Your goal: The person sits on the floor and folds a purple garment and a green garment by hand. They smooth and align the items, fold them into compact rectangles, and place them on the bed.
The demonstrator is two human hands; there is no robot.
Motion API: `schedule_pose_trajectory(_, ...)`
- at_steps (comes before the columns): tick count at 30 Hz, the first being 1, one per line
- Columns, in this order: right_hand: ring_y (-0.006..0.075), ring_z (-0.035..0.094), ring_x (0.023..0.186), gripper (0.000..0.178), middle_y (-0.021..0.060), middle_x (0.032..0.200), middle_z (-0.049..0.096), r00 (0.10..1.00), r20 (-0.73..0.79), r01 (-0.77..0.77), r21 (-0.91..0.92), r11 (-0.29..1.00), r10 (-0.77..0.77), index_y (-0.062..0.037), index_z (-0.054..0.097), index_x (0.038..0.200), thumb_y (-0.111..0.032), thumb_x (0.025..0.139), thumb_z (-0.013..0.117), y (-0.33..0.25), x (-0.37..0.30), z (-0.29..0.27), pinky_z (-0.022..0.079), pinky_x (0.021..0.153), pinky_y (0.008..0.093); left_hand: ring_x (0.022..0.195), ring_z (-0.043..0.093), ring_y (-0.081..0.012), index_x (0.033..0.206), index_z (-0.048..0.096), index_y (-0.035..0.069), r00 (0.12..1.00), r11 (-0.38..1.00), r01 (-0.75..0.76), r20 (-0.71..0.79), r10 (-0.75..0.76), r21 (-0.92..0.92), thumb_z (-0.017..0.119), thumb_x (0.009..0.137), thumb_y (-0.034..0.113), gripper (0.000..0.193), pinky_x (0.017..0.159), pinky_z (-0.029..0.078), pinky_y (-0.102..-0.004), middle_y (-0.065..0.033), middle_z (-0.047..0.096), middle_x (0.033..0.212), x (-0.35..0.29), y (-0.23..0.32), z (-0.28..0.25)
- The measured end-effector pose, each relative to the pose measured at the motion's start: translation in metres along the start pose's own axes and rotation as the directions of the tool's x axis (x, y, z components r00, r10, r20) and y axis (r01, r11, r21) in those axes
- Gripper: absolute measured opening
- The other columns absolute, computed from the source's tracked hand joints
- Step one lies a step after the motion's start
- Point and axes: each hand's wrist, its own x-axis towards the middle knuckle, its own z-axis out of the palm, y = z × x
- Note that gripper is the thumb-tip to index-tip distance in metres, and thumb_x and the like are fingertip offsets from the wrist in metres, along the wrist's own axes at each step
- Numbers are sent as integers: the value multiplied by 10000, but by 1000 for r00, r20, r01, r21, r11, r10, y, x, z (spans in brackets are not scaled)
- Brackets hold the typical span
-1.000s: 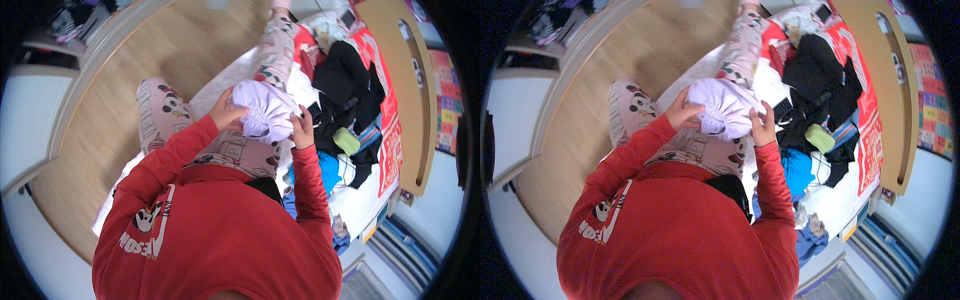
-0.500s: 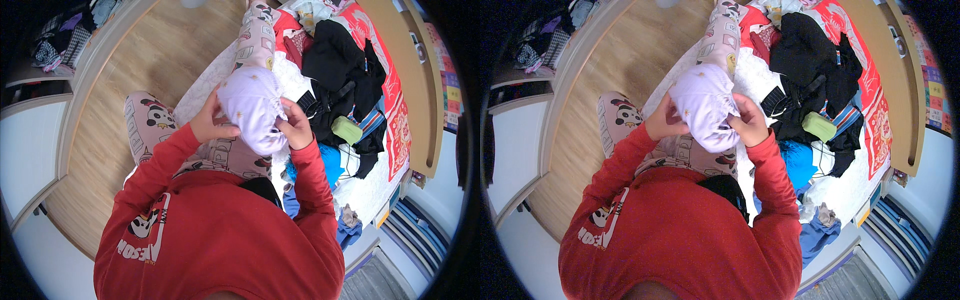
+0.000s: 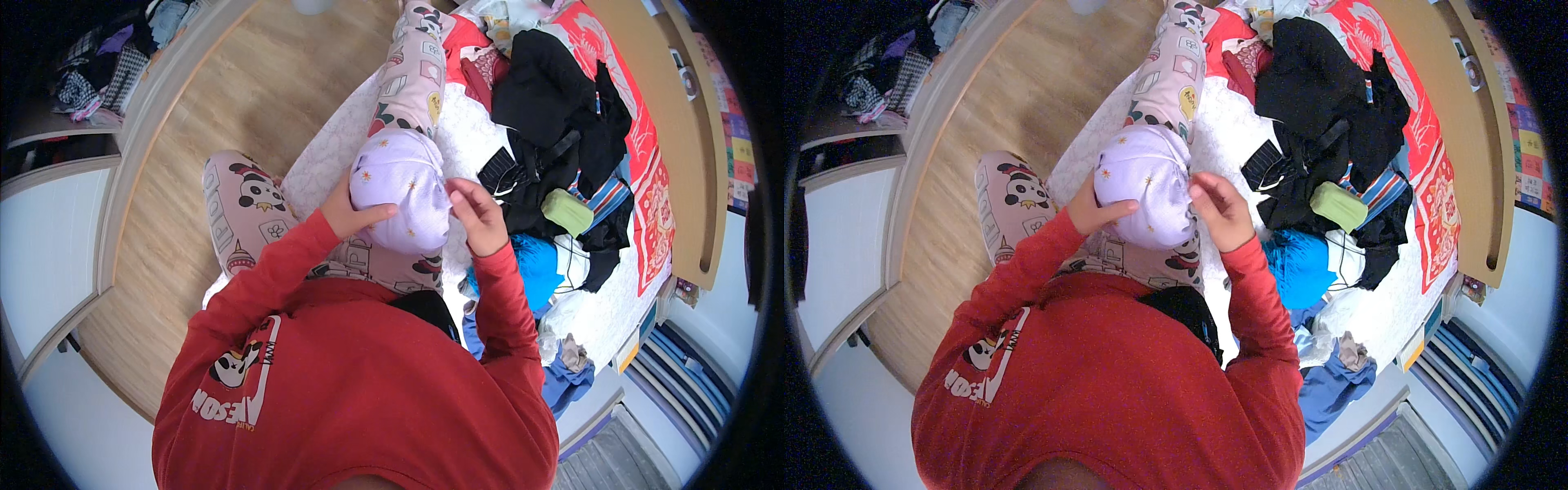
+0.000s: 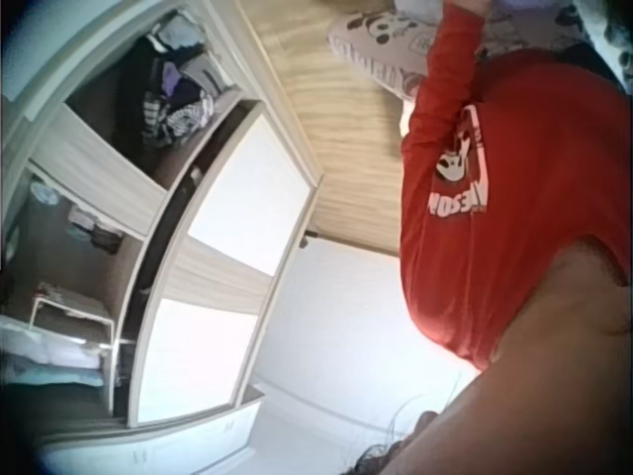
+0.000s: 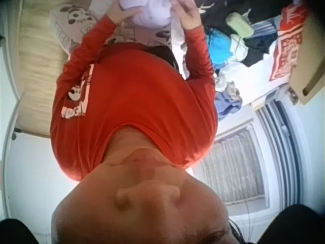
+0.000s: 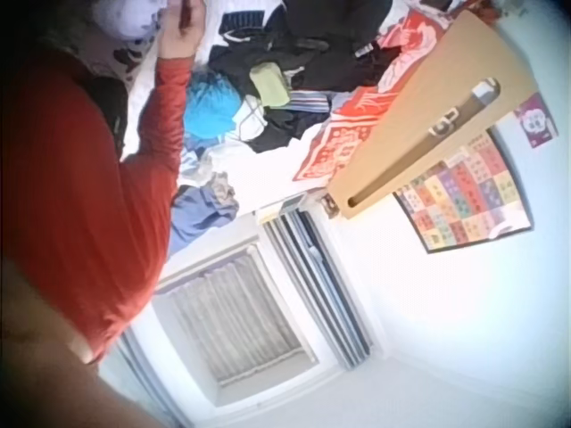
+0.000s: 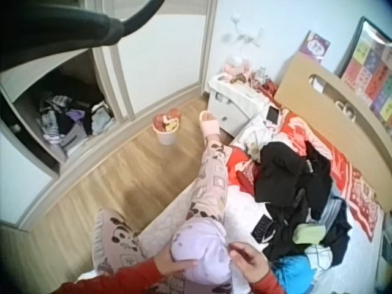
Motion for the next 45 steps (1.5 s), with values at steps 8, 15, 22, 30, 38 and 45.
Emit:
schedule_pose_trajectory(8, 168, 526, 940, 425, 78, 1064, 500, 984, 66, 171, -142, 975, -163, -24, 481, 1103, -75, 725, 669, -1, -4, 20, 443, 802, 288, 1154, 372, -237, 1307, 158, -22, 987, 986, -149, -58, 153, 73, 768, 611, 274, 972, 974, 299, -361, -163, 362, 1241, -8, 15, 5)
schedule_pose_trajectory(15, 85, 532, 643, 166, 48, 804, 553, 980, -71, 183, -77, 980, -188, -5, 525, 913, -26, 764, 595, 8, -4, 29, 446, 577, 207, 1132, 394, -222, 1299, 173, -9, 987, 988, -149, -55, 151, 44, 754, 631, 245, 921, 948, 332, -357, -148, 373, 1231, -7, 15, 6)
schedule_pose_trajectory(22, 61, 499, 675, 232, 35, 862, 544, 1000, -27, 19, 202, 979, -14, -27, 472, 991, -26, 790, 587, 7, 1, 37, 418, 577, 194, 1095, 424, -207, 1284, 215, 0, 983, 982, -186, -4, 186, -18, 763, 617, 227, 892, 920, 363, -343, -125, 406, 1202, -8, 20, 5)
schedule_pose_trajectory(30, 64, 477, 704, 338, 37, 939, 531, 988, 149, 19, 193, 981, -48, -60, 477, 1101, -67, 786, 599, 39, 5, 63, 403, 601, 193, 965, 515, -180, 1187, 399, -8, 997, 999, 11, 81, -14, 36, 737, 627, 192, 684, 844, 422, -310, -101, 517, 1071, -8, 19, 2)
schedule_pose_trajectory(38, 34, 423, 567, 159, -46, 687, 499, 997, -77, 20, 318, 948, 5, -72, 527, 1002, -157, 869, 508, 32, 8, 38, 366, 514, 184, 1076, 434, -214, 1246, 302, -20, 989, 997, 71, 136, -65, -38, 729, 634, 247, 792, 906, 358, -335, -127, 437, 1171, -3, 32, -5)
schedule_pose_trajectory(45, 29, 445, 660, 156, -42, 738, 510, 993, -6, 114, 248, 962, -117, -44, 545, 851, -197, 872, 533, -1, -5, 16, 386, 612, 186, 1040, 465, -192, 1231, 335, -14, 961, 990, 103, 268, -75, -92, 716, 670, 198, 711, 902, 368, -328, -104, 476, 1131, -2, 36, 3)
